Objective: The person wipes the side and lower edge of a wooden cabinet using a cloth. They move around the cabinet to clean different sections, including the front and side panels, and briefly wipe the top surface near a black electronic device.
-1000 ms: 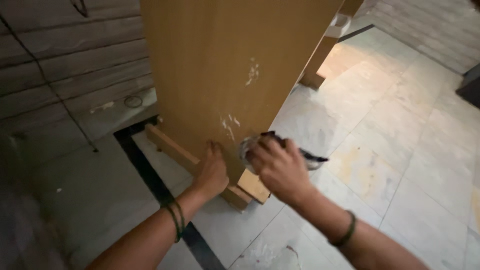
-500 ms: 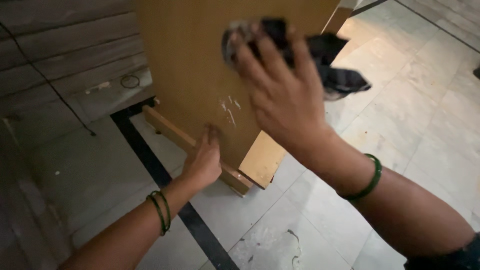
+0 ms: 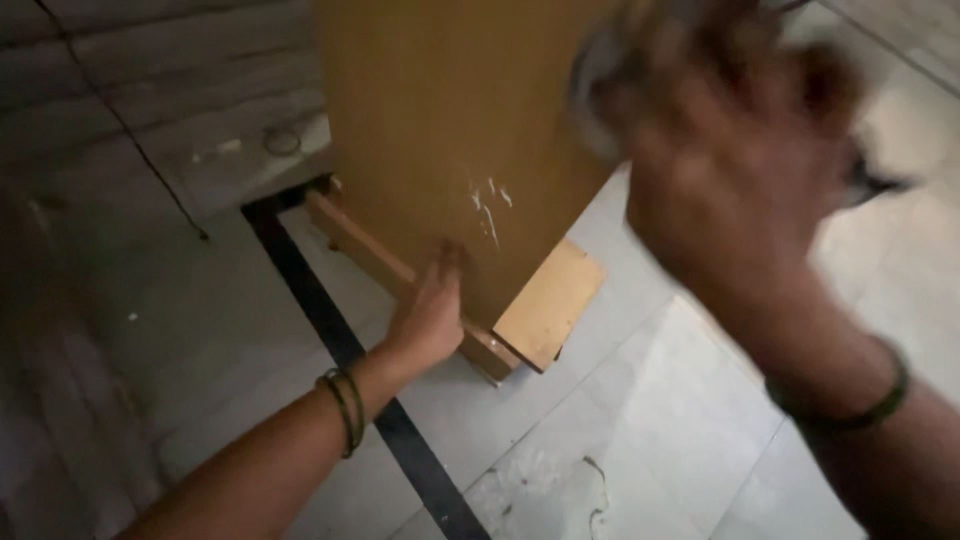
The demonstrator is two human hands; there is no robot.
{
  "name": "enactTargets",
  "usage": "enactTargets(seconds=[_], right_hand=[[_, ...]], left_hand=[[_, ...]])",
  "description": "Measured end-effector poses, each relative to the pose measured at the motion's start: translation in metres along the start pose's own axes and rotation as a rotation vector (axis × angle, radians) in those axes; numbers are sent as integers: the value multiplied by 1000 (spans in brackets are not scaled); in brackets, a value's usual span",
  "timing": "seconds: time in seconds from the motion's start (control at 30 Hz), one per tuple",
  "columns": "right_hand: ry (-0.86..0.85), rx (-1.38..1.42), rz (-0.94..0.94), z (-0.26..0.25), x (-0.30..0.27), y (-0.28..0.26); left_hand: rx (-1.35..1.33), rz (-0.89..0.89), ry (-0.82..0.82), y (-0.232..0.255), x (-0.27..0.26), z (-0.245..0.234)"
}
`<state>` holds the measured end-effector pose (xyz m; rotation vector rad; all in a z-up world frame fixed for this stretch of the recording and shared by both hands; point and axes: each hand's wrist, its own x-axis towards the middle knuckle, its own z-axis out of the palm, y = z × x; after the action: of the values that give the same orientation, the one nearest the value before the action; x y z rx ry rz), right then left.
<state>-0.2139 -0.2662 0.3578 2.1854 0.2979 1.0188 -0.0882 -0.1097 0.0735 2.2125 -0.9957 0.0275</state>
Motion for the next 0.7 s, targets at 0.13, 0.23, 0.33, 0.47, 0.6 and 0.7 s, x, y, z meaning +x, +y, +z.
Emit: enactTargets(seconds=[0.13,0.23,0.33,0.47,0.6,0.7], right_hand=[[48,-79,44,-2,9,7],[30,-42,62,17,-8,-24],[-76,-14,30,36,-41,-62],[-280,40,-30,71,-85,-119],[-551,126,-190,112,-128,-177],[-806,297,-246,132,-165,-219]], left_hand=[[52,-133,-211,0,-9,-18],[-76,-67,-64,-3,-12,-25],[10,12,4,-6,-10,-24],[19,-137,-160,-12,-9,-21],[94,-176,-204,-22,-16,-17],[139,-178,-206,-22,-19,-23]])
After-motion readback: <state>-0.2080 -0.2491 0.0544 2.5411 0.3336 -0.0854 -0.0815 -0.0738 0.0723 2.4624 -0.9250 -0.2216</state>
